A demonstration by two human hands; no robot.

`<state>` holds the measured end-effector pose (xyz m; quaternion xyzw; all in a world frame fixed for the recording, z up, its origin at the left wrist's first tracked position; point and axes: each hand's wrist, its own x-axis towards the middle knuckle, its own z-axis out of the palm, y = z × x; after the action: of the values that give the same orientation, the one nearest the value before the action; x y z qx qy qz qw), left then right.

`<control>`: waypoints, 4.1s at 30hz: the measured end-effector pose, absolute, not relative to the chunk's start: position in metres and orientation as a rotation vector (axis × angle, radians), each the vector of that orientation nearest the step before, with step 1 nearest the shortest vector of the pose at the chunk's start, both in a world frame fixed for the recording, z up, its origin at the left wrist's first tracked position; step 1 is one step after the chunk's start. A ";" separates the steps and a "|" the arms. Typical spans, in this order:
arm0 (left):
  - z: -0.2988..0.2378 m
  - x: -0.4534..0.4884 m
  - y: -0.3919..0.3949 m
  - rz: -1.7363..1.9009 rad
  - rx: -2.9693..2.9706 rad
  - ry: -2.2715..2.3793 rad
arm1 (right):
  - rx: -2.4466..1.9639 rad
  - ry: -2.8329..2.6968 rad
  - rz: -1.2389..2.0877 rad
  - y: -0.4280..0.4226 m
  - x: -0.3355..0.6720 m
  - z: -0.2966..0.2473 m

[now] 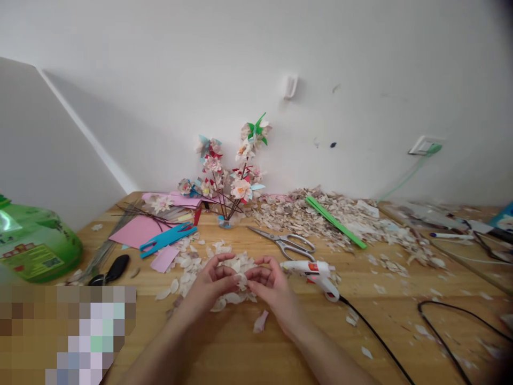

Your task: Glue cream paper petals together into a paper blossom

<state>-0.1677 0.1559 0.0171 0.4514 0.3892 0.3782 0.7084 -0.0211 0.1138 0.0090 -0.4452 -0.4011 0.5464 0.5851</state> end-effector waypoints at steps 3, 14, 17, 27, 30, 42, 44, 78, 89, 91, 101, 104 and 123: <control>0.026 -0.167 0.151 0.845 1.029 0.838 | -1.029 -0.952 1.254 0.113 -0.022 0.009; 0.026 -0.195 0.176 1.164 1.342 1.287 | -1.351 -1.514 0.647 0.115 -0.019 -0.009; 0.030 -0.212 0.174 1.042 1.589 1.276 | -1.379 -1.818 0.464 0.110 -0.020 -0.005; 0.022 -0.205 0.166 0.552 2.204 1.345 | -1.483 -1.887 0.543 0.123 -0.031 -0.005; 0.021 -0.200 0.172 0.681 2.120 1.422 | -1.486 -1.814 0.574 0.130 -0.030 -0.003; 0.019 -0.208 0.183 1.015 1.821 1.501 | -1.554 -1.725 0.597 0.165 -0.020 0.024; 0.020 -0.208 0.183 1.000 1.823 1.484 | -1.561 -1.780 0.547 0.162 -0.020 0.030; 0.022 -0.203 0.168 0.731 2.033 1.293 | -1.486 -2.294 0.611 0.133 -0.007 0.020; 0.024 -0.202 0.172 0.822 2.006 1.480 | -1.364 -2.400 0.456 0.129 -0.011 0.028; 0.026 -0.202 0.174 0.904 2.009 1.562 | -1.304 -2.429 0.513 0.127 -0.014 0.028; 0.034 -0.207 0.177 1.535 1.623 1.538 | -1.418 -2.373 0.382 0.134 -0.013 0.023; 0.039 -0.204 0.178 1.647 0.932 1.223 | -1.300 -2.400 0.444 0.131 -0.023 0.030; 0.058 -0.225 0.182 1.787 0.107 0.958 | -1.418 -2.489 0.473 0.166 -0.053 0.035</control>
<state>-0.2248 0.1822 0.0576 0.0447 0.4009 0.7478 0.5272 -0.0530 0.1657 0.0350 -0.4850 -0.8512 0.1618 0.1187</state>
